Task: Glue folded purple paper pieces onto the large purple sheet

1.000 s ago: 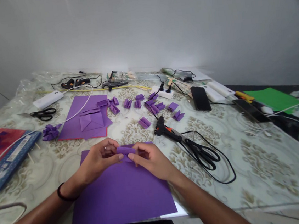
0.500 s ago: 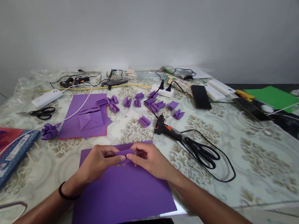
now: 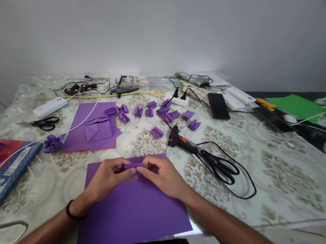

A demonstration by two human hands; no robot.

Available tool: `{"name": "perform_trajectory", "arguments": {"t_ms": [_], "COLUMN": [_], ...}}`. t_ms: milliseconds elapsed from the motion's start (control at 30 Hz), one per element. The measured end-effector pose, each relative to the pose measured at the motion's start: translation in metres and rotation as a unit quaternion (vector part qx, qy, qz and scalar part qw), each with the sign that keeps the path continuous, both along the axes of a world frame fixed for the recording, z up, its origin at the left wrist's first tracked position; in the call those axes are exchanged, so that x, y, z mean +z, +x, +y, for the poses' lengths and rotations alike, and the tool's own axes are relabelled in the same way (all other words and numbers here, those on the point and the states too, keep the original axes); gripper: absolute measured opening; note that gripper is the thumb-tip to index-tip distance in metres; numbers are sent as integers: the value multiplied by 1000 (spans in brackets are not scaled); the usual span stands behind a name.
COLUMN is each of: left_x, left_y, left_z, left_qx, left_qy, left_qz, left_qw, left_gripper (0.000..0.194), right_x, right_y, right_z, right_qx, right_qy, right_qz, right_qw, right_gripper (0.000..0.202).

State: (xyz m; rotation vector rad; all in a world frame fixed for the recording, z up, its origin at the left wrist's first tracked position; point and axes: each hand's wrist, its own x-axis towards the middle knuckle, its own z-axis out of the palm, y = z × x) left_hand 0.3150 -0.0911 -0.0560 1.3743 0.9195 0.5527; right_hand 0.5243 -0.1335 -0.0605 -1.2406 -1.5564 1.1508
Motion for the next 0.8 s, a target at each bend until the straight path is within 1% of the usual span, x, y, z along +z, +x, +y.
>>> {"name": "perform_trajectory", "arguments": {"t_ms": [67, 233, 333, 433, 600, 800], "left_x": [1, 4, 4, 3, 5, 8], "left_y": [1, 0, -1, -1, -1, -1], "left_z": [0, 0, 1, 1, 2, 1], "left_qx": [2, 17, 8, 0, 7, 17], "left_qy": [-3, 29, 17, 12, 43, 52], "left_qz": [-1, 13, 3, -7, 16, 18], "left_qw": [1000, 999, 1000, 1000, 999, 998], "left_gripper": [21, 22, 21, 22, 22, 22], "right_x": [0, 1, 2, 2, 2, 3], "right_y": [2, 2, 4, 5, 3, 1], "right_z": [0, 1, 1, 2, 1, -1], "right_qx": [0, -8, -10, -6, 16, 23], "right_qy": [0, -8, -2, 3, -20, -26], "right_qz": [7, 22, 18, 7, 20, 28], "right_qw": [1000, 1000, 1000, 1000, 999, 999], "right_gripper": [28, 27, 28, 30, 29, 29]}}
